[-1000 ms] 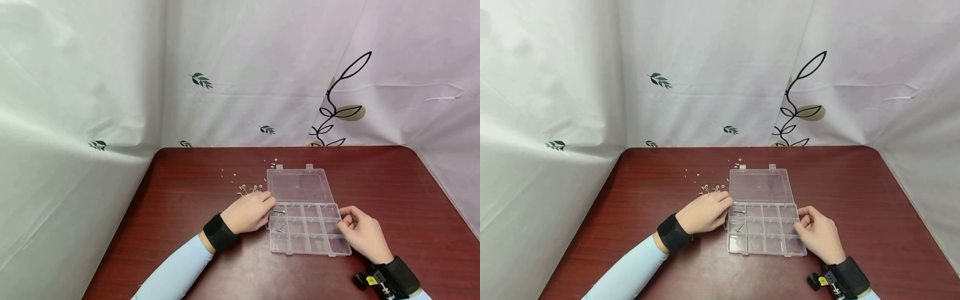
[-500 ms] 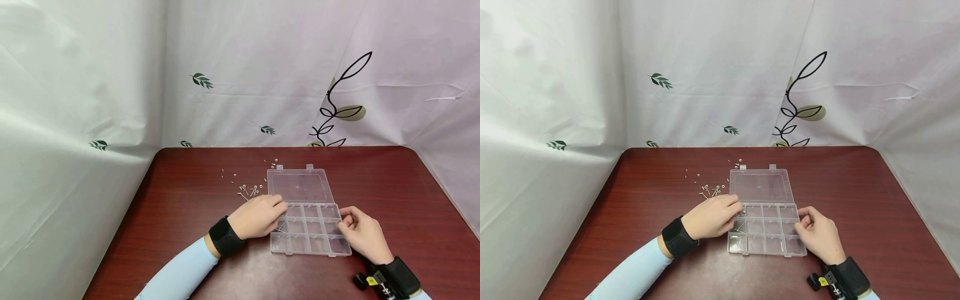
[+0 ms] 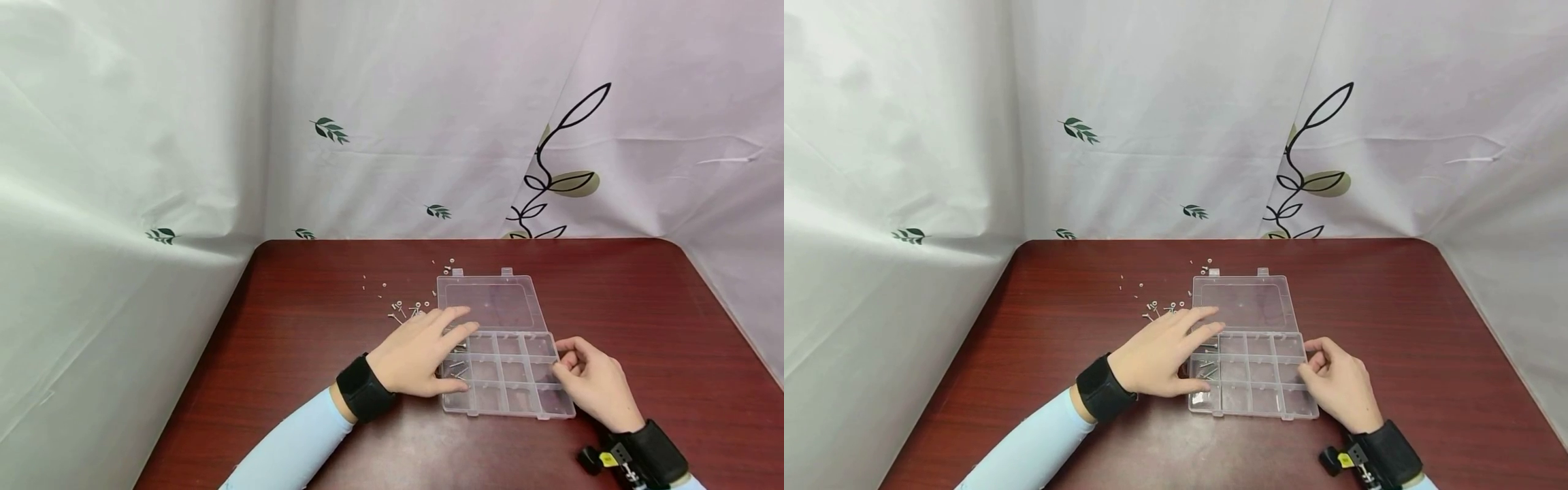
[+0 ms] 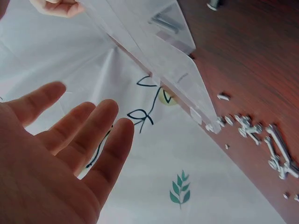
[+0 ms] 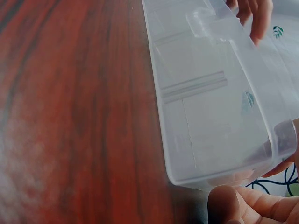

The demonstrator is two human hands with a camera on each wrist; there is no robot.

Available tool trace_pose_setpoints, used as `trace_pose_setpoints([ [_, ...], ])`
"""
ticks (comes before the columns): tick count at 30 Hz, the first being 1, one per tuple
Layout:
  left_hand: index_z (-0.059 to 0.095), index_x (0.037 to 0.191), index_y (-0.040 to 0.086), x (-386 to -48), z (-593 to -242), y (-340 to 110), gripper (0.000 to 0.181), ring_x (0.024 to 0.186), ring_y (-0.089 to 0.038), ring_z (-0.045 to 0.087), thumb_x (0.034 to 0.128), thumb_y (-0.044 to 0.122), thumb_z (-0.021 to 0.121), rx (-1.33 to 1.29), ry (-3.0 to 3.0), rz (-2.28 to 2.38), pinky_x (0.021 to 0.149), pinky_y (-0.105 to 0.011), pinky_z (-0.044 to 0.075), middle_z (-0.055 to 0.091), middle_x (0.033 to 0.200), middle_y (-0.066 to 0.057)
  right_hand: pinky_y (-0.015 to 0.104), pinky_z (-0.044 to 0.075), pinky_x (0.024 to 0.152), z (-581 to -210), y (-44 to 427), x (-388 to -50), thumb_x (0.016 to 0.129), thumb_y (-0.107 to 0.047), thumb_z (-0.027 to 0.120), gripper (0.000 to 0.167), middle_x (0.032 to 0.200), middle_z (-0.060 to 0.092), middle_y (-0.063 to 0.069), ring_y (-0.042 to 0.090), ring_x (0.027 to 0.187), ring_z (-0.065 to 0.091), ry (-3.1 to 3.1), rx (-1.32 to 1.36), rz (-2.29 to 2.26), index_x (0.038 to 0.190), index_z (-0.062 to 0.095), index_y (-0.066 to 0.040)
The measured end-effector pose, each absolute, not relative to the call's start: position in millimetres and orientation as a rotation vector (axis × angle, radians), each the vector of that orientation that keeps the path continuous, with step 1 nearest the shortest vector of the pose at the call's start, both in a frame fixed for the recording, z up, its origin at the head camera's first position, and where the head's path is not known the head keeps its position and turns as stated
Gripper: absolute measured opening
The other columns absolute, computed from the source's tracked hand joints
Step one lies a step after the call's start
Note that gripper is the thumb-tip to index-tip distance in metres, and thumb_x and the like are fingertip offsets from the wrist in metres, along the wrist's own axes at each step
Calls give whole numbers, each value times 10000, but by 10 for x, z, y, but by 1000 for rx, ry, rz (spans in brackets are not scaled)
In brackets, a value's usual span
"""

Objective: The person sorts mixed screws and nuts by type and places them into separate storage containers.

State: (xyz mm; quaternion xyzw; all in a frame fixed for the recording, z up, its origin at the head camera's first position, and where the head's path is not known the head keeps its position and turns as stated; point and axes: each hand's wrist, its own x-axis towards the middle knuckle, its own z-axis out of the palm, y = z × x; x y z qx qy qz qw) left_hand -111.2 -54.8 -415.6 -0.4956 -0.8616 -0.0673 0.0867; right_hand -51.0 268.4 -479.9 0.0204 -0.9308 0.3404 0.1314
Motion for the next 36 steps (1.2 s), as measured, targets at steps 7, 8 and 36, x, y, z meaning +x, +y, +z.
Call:
trace_pose_setpoints([
  [7,440,1498,157,-1192,-4166,-738,838,1281,-228,482,846,626,675,-1425,-2623,-215,1044,-420,428,392,1529,-51,203,343,528,-4795,2685,-512,750,-27,687,272,674,551,-84,21,502,481,-2705,53,986,1002,681,-128],
  [8,450,1491,153,-1214,-4172,-769,826,1273,-230,487,845,613,683,-1415,-2628,-215,1031,-418,435,404,1519,-52,204,344,528,-4795,2685,-512,748,-27,686,273,673,551,-84,20,502,482,-2706,52,984,1002,681,-128],
  [36,686,1044,161,-1642,-4461,-1206,203,886,-198,578,853,131,748,-1309,-2589,-13,782,-341,508,600,950,7,202,343,530,-4808,2688,-517,745,-28,695,278,674,553,-96,19,510,486,-2704,44,990,999,682,-138],
])
